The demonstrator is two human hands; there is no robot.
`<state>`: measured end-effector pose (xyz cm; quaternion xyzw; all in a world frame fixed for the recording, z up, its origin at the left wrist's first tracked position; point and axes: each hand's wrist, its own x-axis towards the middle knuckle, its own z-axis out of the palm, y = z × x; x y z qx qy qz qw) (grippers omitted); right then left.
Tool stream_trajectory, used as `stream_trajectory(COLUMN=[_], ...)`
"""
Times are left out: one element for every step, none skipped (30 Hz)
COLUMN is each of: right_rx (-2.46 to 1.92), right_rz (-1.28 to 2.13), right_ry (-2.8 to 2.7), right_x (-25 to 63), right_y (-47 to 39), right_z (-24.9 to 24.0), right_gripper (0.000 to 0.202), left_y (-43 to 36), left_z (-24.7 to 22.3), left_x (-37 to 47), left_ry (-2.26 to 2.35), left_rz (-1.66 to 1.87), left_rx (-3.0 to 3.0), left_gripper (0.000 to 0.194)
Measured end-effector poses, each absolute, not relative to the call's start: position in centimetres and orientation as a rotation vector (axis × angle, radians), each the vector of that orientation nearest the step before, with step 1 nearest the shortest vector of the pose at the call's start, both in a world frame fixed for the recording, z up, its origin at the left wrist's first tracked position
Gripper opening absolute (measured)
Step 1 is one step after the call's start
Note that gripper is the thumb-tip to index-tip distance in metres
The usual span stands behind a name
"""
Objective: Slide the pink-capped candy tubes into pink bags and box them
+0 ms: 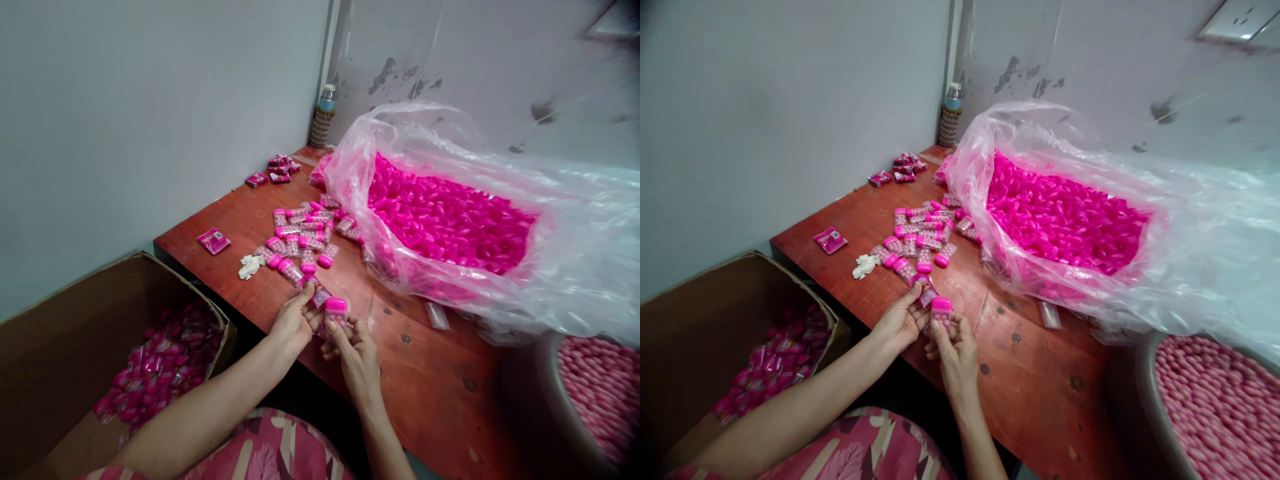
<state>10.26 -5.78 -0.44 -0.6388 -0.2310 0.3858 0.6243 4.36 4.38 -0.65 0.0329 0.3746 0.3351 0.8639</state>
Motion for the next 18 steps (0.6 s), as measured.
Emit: stream_trajectory(right_rx=[-1.464,-1.462,-1.460,-1.459,-1.458,-1.457,-1.458,-1.459,-1.461,-1.463,-1.466,-1.470,-1.475,-1.478,-1.478,-1.471,-1.457,-1.438], right_rz=[0.887,0.884,0.877,0.866,0.857,0.853,0.855,0.862,0.872,0.881,0.885,0.885,0.884,0.883,0.882,0.886,0.895,0.906], right_ry=[-0.528,-0.527,-0.529,-0.532,-0.537,-0.539,-0.538,-0.532,-0.525,-0.516,-0.509,-0.502,-0.497,-0.495,-0.495,-0.497,-0.502,-0.505], right_x=[10.29,10.32,10.34,10.35,10.36,10.36,10.35,10.34,10.32,10.30,10.28,10.25,10.22,10.18,10.14,10.09,10.05,10.01], right_y=[-5.82,-5.88,-5.94,-6.00,-6.05,-6.09,-6.10,-6.09,-6.06,-6.02,-5.98,-5.94,-5.91,-5.89,-5.88,-5.88,-5.88,-5.89], right_z=[-0.45,-0.46,-0.45,-0.44,-0.43,-0.42,-0.41,-0.41,-0.42,-0.45,-0.48,-0.51,-0.54,-0.57,-0.60,-0.63,-0.66,-0.71], right_gripper=[0.030,0.030,0.030,0.031,0.031,0.031,0.031,0.031,0.031,0.031,0.031,0.031,0.031,0.031,0.031,0.031,0.030,0.029], left_y=[4.37,4.39,4.43,4.48,4.53,4.56,4.57,4.55,4.50,4.43,4.35,4.26,4.17,4.10,4.04,3.98,3.93,3.89], left_z=[-0.64,-0.65,-0.67,-0.70,-0.74,-0.78,-0.80,-0.81,-0.80,-0.76,-0.71,-0.65,-0.57,-0.49,-0.42,-0.34,-0.27,-0.21], left_x=[4.37,4.37,4.36,4.34,4.33,4.32,4.32,4.34,4.37,4.41,4.46,4.50,4.53,4.56,4.59,4.61,4.62,4.62], left_ry=[0.785,0.788,0.792,0.797,0.803,0.808,0.812,0.811,0.808,0.804,0.798,0.792,0.786,0.781,0.776,0.772,0.771,0.774], left_rz=[0.706,0.709,0.711,0.709,0.706,0.702,0.702,0.707,0.713,0.717,0.716,0.711,0.703,0.696,0.691,0.689,0.688,0.684], left_rx=[0.077,0.083,0.088,0.091,0.092,0.092,0.092,0.092,0.091,0.088,0.082,0.074,0.067,0.061,0.057,0.056,0.058,0.065], left_gripper=[0.007,0.007,0.007,0.007,0.007,0.007,0.007,0.007,0.007,0.007,0.006,0.006,0.005,0.005,0.004,0.004,0.004,0.004])
